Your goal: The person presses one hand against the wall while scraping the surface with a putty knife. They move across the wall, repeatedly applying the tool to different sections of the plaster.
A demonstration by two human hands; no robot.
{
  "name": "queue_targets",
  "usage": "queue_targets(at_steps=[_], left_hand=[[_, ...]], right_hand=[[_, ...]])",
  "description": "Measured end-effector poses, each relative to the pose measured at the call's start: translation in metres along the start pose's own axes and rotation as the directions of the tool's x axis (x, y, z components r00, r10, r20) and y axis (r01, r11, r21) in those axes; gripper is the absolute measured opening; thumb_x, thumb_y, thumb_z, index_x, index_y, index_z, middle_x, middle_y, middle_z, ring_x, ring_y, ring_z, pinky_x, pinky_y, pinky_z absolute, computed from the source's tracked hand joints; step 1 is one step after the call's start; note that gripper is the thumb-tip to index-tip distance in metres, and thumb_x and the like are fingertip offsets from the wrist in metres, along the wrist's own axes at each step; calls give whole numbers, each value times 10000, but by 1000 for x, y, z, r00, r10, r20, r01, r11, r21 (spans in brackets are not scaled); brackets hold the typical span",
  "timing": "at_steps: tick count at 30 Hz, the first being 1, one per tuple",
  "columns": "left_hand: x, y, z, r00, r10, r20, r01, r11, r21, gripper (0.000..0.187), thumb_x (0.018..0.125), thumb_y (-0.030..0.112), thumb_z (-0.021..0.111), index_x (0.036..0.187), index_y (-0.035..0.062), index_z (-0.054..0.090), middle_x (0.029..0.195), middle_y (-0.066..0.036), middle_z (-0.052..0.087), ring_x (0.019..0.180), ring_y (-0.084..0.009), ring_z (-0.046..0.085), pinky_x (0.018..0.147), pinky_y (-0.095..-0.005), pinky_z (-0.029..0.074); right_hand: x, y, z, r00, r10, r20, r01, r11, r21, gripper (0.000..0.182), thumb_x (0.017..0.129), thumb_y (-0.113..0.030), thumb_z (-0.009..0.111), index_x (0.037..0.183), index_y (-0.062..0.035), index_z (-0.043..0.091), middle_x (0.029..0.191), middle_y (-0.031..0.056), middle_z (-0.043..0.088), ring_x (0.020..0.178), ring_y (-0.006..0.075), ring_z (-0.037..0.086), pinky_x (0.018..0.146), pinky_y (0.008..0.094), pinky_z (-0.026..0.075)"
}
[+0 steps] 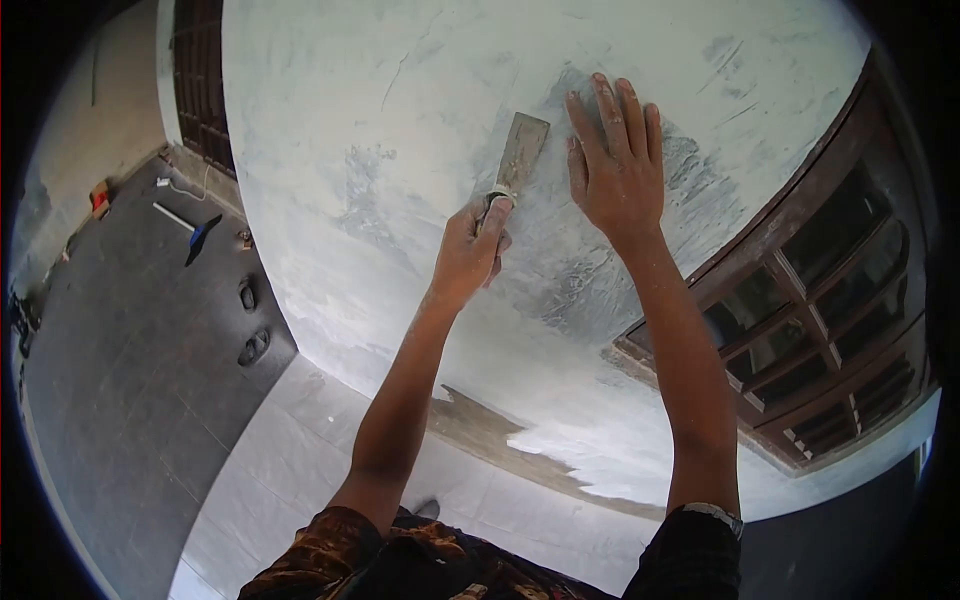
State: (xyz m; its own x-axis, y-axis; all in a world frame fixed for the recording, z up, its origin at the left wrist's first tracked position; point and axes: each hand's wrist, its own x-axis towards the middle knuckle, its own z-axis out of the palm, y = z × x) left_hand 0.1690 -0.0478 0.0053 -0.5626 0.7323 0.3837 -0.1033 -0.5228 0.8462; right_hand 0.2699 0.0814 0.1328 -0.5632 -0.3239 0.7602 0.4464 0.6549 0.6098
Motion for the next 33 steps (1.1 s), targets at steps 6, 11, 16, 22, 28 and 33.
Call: queue_targets(at_steps=[6,11,16,22,28,33], left_hand=[[-12,-13,-22,997,-79,16,79,997,6,331,1005,362,541,914,44,566,561,40,444,351,-40,376,323,-239,277],[-1,-16,-26,990,-115,87,113,993,28,320,1009,377,526,961,64,568,607,31,466,364,-33,367,317,-221,278],[9,-2,-27,985,-113,131,110,994,27,322,1006,384,530,950,69,557,605,34,456,365,-33,372,323,-221,284],[14,-6,-34,988,-50,144,43,998,51,324,1004,386,535,950,68,562,596,32,457,366,-30,374,325,-217,285],[8,-6,-40,984,-81,156,73,996,58,313,1006,379,533,953,73,571,595,33,460,366,-30,375,321,-217,280],[20,2,-28,985,-69,160,71,997,-9,315,1001,381,542,945,73,574,596,34,459,363,-31,365,317,-216,274]], right_hand=[[-1,-4,0,1000,17,26,-16,999,-30,451,878,-216,608,1326,-171,588,1462,84,473,1371,321,406,1117,540,307],[-1,-6,0,999,28,47,-24,997,-80,443,891,-224,601,1333,-196,583,1464,87,471,1376,319,400,1122,541,301],[-1,-7,-1,997,38,65,-32,995,-99,450,888,-231,608,1337,-211,580,1467,84,468,1378,315,397,1127,539,293],[-2,-6,1,998,43,52,-37,994,-107,450,885,-234,618,1334,-225,582,1464,69,475,1379,305,398,1133,530,292],[-3,-7,1,998,48,43,-43,993,-106,444,884,-232,624,1327,-230,588,1460,67,479,1374,307,404,1130,530,298],[-3,-5,2,999,33,33,-30,995,-97,460,876,-231,631,1333,-229,583,1460,75,478,1371,312,406,1124,534,302]])
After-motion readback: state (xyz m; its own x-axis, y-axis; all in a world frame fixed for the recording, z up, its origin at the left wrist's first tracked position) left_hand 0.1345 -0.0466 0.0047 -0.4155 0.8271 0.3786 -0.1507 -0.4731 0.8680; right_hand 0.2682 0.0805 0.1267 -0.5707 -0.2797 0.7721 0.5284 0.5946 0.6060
